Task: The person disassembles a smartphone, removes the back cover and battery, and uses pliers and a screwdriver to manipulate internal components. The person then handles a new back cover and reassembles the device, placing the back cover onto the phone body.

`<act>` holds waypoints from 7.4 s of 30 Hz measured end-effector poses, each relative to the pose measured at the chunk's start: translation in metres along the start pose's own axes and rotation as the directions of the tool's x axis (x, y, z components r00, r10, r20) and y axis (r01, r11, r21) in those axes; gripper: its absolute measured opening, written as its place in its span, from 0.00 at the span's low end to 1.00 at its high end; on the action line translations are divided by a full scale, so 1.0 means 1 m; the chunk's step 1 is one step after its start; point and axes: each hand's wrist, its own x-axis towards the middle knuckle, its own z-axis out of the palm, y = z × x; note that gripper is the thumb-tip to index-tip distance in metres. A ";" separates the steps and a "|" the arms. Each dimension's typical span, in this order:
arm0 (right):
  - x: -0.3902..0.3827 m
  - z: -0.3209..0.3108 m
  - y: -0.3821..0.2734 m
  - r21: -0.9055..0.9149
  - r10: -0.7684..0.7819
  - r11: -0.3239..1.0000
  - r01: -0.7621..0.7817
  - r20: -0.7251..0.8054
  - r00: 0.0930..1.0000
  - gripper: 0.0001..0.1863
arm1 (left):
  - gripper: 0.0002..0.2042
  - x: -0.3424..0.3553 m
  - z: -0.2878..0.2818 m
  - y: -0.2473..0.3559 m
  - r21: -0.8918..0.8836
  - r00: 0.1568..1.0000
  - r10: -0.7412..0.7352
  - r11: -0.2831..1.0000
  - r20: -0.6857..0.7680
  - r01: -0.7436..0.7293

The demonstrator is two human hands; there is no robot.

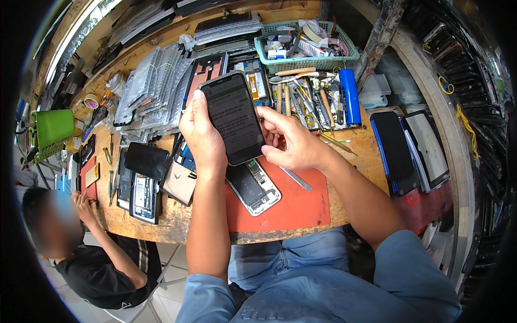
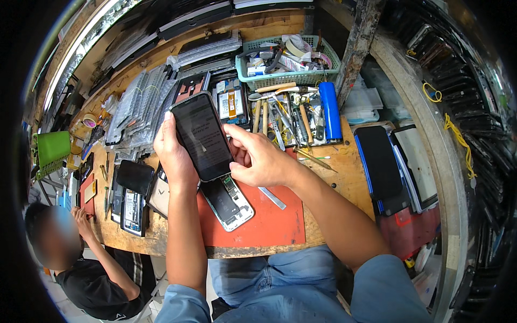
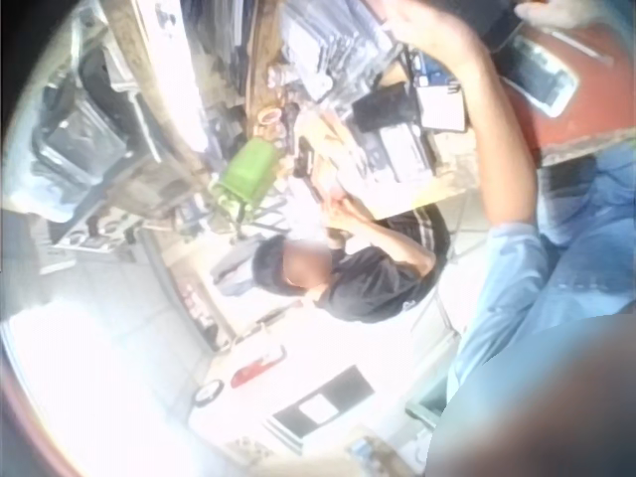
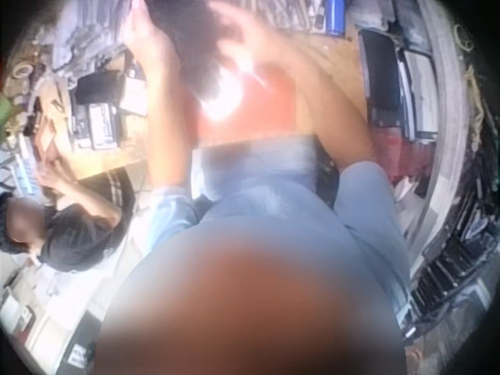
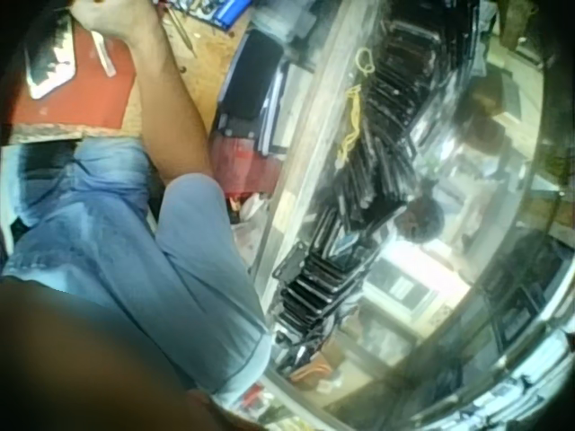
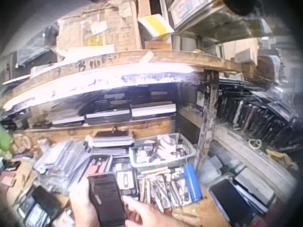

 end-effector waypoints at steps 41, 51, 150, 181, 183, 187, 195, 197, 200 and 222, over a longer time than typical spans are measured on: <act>-0.003 -0.004 -0.007 0.067 0.119 0.991 -0.118 -0.013 0.993 0.46 | 0.19 -0.011 0.011 0.008 0.069 0.999 -0.043 0.997 0.010 0.042; -0.003 0.008 -0.001 0.075 0.068 0.995 -0.065 -0.033 0.997 0.50 | 0.16 -0.005 0.000 0.000 -0.011 0.999 -0.028 1.000 0.027 0.028; 0.003 -0.001 0.000 0.051 -0.133 0.986 0.161 -0.356 0.925 0.34 | 0.19 -0.018 0.014 -0.004 0.170 0.993 0.063 0.982 0.096 -0.079; 0.003 0.006 -0.005 -0.162 -0.078 0.985 0.054 -0.145 0.986 0.63 | 0.16 -0.011 0.007 0.000 0.036 0.999 0.037 0.999 0.022 -0.038; 0.003 0.006 -0.002 -0.147 -0.101 0.986 0.082 -0.132 0.986 0.64 | 0.16 -0.013 0.010 0.002 0.031 1.000 0.021 0.999 0.020 -0.022; 0.005 0.007 0.004 -0.289 -0.230 0.939 0.185 -0.131 0.964 0.69 | 0.15 -0.016 0.015 0.007 0.039 0.999 0.026 0.999 0.027 -0.027; 0.000 0.007 -0.001 -0.241 -0.167 0.962 0.130 -0.141 0.976 0.63 | 0.17 -0.015 0.014 0.003 0.068 1.000 0.024 0.997 0.003 -0.024; 0.000 0.007 -0.006 -0.133 -0.114 0.987 0.093 -0.152 0.982 0.58 | 0.17 -0.015 0.013 0.005 0.059 1.000 0.012 0.998 -0.006 -0.012; -0.002 0.002 -0.004 0.000 -0.078 0.997 0.080 -0.195 0.978 0.41 | 0.17 -0.014 0.011 0.004 0.050 0.999 0.015 0.999 0.042 -0.017; 0.005 -0.006 0.002 -0.067 -0.210 0.977 0.200 -0.427 0.880 0.23 | 0.15 -0.018 0.011 -0.003 0.100 0.991 0.050 0.993 0.128 -0.063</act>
